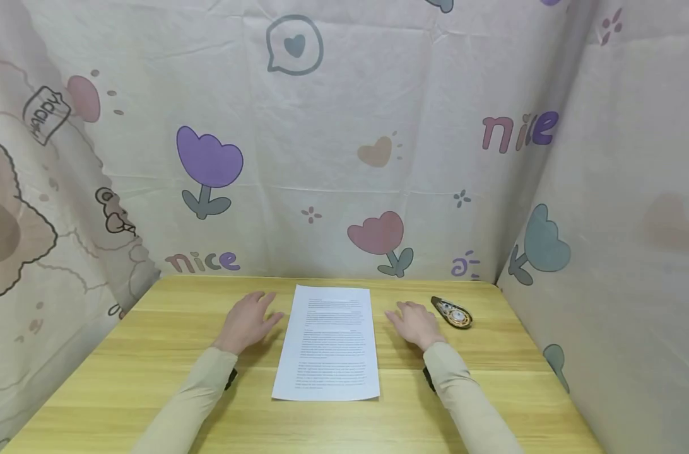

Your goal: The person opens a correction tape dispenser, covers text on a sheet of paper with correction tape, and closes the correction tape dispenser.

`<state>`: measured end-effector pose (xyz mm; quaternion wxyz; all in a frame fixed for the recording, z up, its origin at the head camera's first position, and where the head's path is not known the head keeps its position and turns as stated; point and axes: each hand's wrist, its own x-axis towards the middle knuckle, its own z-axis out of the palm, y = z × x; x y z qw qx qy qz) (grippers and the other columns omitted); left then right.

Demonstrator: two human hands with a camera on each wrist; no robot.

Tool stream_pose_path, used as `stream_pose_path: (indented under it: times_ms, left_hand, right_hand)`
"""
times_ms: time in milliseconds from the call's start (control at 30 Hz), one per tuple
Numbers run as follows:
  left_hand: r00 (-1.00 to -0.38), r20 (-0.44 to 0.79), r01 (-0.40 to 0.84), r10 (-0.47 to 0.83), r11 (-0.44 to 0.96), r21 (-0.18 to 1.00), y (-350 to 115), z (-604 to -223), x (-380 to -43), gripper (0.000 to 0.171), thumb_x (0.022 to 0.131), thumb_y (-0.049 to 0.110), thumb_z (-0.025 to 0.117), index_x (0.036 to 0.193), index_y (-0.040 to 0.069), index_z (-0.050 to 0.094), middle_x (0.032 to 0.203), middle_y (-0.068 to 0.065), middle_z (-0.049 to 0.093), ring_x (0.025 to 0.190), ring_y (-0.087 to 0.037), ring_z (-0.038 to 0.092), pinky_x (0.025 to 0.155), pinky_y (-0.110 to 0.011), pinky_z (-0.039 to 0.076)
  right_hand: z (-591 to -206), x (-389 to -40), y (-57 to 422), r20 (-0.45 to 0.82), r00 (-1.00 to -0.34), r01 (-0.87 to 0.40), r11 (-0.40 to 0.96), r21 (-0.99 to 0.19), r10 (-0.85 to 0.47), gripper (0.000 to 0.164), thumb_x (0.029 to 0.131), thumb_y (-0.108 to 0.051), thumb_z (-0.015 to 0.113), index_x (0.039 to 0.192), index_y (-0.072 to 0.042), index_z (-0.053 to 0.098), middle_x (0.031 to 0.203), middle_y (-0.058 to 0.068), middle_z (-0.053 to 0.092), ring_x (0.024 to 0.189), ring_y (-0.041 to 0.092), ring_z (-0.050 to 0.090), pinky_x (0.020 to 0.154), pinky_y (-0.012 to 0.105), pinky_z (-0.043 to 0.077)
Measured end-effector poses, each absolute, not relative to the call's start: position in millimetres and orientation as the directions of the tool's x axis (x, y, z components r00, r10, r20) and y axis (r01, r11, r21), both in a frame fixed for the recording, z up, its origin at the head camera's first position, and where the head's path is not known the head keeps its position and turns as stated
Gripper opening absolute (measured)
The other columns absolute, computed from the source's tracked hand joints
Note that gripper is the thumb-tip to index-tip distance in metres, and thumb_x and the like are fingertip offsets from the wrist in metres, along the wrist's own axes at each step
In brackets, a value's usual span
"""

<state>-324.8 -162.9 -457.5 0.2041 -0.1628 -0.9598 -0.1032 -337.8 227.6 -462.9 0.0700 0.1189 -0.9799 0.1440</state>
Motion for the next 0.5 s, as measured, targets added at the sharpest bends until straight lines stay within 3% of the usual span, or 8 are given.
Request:
stream_pose_path:
  times_ms: [200, 500]
  left_hand:
    - [-0.856, 0.433, 0.358, 0.282, 0.928, 0.104, -162, -457, -327, 0.053, 0.085, 0.041, 0.059, 0.122, 0.004, 0.054, 0.114, -0.021, 0.057, 0.108, -0.037, 0.051, 0.092, -0.048, 0.04]
    - [-0.851, 0.448, 0.365, 0.273, 0.922, 0.132, -163, -458, -326, 0.05, 0.083, 0.035, 0.063, 0.119, 0.001, 0.056, 0.109, -0.022, 0.059, 0.101, -0.036, 0.054, 0.088, -0.047, 0.043]
  right_hand:
    - [-455, -343, 245, 0.167, -0.969, -0.217, 0.946, -0.24, -0.179, 0.055, 0.086, -0.038, 0.059, 0.125, -0.001, 0.051, 0.119, 0.021, 0.055, 0.106, 0.039, 0.052, 0.085, 0.054, 0.043]
    - [-454, -354, 270, 0.112, -0.989, -0.114, 0.976, -0.185, -0.094, 0.068, 0.084, -0.035, 0.06, 0.134, 0.005, 0.036, 0.128, 0.032, 0.041, 0.111, 0.051, 0.041, 0.086, 0.062, 0.037]
